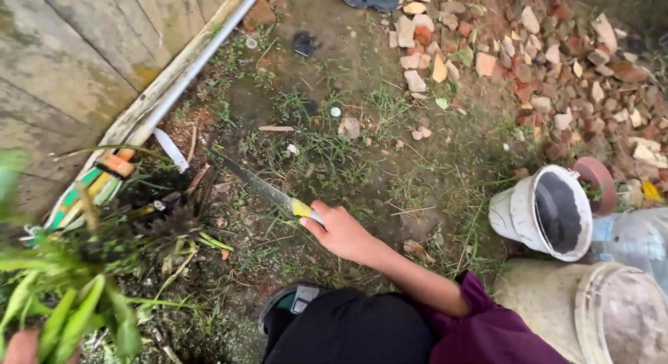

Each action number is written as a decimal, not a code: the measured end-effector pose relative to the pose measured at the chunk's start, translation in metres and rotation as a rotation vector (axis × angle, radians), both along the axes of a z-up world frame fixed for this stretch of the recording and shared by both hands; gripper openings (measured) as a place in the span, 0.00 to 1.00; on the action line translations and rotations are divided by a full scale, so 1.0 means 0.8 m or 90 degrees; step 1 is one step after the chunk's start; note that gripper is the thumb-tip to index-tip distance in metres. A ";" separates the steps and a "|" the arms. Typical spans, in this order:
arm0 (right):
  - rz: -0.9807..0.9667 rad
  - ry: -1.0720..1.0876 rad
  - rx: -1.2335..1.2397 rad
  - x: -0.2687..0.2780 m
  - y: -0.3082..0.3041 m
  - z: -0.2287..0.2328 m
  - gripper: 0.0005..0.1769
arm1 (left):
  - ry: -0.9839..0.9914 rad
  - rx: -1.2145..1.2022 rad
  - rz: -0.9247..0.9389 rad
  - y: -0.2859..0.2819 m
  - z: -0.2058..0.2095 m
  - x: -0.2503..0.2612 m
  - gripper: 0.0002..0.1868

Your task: Clearing water hyacinths from a pond by pulling them out and cutting them with a knife.

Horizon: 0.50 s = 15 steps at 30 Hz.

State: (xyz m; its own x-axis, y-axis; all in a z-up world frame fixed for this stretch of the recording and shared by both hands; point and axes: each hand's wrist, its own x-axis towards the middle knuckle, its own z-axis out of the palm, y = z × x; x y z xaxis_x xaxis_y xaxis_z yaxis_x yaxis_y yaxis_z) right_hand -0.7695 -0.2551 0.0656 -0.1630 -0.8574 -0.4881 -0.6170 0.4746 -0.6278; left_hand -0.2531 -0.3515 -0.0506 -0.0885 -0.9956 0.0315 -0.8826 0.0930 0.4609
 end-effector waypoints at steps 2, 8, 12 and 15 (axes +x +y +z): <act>0.004 -0.001 -0.010 0.002 0.001 -0.001 0.16 | 0.159 0.268 0.270 -0.090 -0.096 0.056 0.12; 0.007 -0.007 -0.045 0.001 0.006 -0.004 0.14 | -0.035 0.247 0.370 -0.061 0.050 -0.059 0.11; -0.001 -0.010 -0.041 -0.003 0.009 -0.005 0.13 | -0.315 0.093 -0.075 -0.010 0.115 -0.069 0.29; -0.021 -0.018 -0.056 -0.007 0.011 -0.009 0.13 | 0.282 0.106 0.333 -0.035 0.007 -0.025 0.19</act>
